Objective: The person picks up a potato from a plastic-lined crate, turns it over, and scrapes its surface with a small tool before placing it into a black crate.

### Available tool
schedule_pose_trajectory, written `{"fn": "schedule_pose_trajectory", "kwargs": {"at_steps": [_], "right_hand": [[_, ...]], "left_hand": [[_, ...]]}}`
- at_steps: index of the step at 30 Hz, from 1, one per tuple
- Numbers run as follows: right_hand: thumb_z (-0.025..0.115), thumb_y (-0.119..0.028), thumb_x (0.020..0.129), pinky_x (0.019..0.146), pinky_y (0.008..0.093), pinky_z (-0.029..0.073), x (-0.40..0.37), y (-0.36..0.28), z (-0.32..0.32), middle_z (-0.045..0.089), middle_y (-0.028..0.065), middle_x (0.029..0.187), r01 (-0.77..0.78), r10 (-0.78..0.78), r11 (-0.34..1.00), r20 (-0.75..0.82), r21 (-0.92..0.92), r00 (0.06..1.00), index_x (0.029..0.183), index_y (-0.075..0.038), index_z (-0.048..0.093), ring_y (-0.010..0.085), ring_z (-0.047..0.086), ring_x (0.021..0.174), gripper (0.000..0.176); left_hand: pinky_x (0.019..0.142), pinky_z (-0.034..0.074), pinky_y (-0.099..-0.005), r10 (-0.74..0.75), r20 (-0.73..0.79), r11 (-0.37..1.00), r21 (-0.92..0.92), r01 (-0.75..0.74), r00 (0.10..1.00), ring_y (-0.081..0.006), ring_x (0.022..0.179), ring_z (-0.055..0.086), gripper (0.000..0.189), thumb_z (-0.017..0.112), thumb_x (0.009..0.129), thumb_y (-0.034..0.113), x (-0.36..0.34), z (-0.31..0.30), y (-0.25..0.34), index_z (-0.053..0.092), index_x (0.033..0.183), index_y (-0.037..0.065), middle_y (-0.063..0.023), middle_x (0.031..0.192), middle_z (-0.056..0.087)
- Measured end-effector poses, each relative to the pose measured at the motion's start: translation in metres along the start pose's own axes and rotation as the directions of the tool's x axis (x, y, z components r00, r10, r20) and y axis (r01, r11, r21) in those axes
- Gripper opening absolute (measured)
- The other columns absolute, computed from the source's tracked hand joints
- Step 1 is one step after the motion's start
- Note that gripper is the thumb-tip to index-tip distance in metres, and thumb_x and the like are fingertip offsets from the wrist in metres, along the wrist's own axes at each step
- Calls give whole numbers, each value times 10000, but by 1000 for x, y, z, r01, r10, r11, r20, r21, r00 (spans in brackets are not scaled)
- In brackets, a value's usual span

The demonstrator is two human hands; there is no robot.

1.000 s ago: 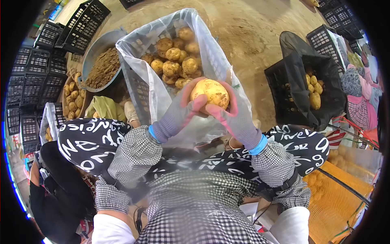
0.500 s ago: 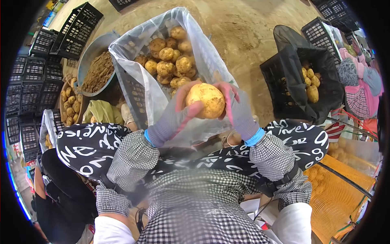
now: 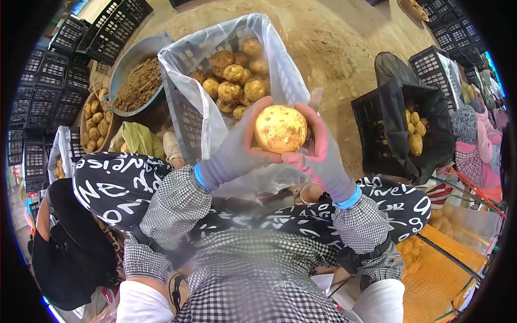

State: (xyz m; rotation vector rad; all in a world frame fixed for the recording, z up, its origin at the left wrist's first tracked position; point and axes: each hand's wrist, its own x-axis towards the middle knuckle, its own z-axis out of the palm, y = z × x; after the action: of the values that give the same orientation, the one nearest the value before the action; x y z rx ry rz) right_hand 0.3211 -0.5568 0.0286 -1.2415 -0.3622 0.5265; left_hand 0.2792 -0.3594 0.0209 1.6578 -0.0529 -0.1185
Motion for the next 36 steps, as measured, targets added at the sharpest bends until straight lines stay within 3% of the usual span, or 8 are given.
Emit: {"fn": "schedule_pose_trajectory", "kwargs": {"at_steps": [6,12,16,18,20,24,30,36], "right_hand": [[723,-380,883,1024,343,457,5,16,-21,430,123,1423,1,29,958,102,-287,994,1490,-8,289,192,469,1287,834],[613,-417,957,1016,319,446,5,-4,-18,520,122,1327,-198,205,972,39,-126,978,1429,12,399,172,499,1237,674],[525,-404,996,939,321,489,0,11,-2,601,116,1220,-18,-17,834,-59,-552,998,1351,0,505,189,590,1101,538],[544,-293,993,833,339,533,2,15,-3,668,118,1131,26,-91,856,-100,-516,991,1294,-41,584,220,657,967,395],[556,-341,991,948,323,476,0,4,-13,595,121,1230,-170,147,948,-103,-271,984,1348,1,501,184,577,1107,498],[575,-320,984,1012,327,429,-2,9,-16,566,122,1275,-257,242,960,-128,-114,962,1363,28,467,183,533,1184,525],[533,-332,997,943,338,458,-3,20,-1,627,138,1123,140,-272,636,-51,-759,961,1292,37,527,211,599,1057,472],[508,-278,1003,869,314,475,-2,15,-14,639,139,999,-125,8,807,-200,-577,980,1191,29,579,201,610,944,367]], "left_hand": [[1099,377,-328,5,-25,995,-98,-8,1000,-201,1288,450,983,895,631,58,-5,2,-7,325,1431,14,-112,1346,451],[1086,393,-322,-121,68,925,-354,137,990,-171,1252,471,969,890,645,53,-6,5,2,327,1434,28,-87,1331,462],[1088,389,-315,-148,48,960,-233,155,988,-172,1260,466,969,890,656,68,-7,6,2,319,1437,17,-93,1328,469],[1084,393,-313,-134,29,970,-202,137,991,-171,1256,467,971,891,660,79,-9,8,-2,315,1439,11,-96,1326,472],[1075,402,-314,-119,48,952,-278,128,992,-172,1243,474,976,895,659,86,-9,9,-3,313,1438,4,-99,1320,475],[1061,415,-318,-152,48,933,-322,160,987,-174,1224,484,993,905,657,127,-9,12,-1,308,1438,-8,-104,1313,478],[1051,422,-316,-200,52,970,-131,205,978,-177,1217,497,972,895,666,155,-8,7,1,319,1432,0,-106,1305,484],[1028,443,-309,-235,123,944,-206,256,964,-169,1187,523,947,894,667,151,-13,15,0,335,1418,7,-90,1288,496]]}}
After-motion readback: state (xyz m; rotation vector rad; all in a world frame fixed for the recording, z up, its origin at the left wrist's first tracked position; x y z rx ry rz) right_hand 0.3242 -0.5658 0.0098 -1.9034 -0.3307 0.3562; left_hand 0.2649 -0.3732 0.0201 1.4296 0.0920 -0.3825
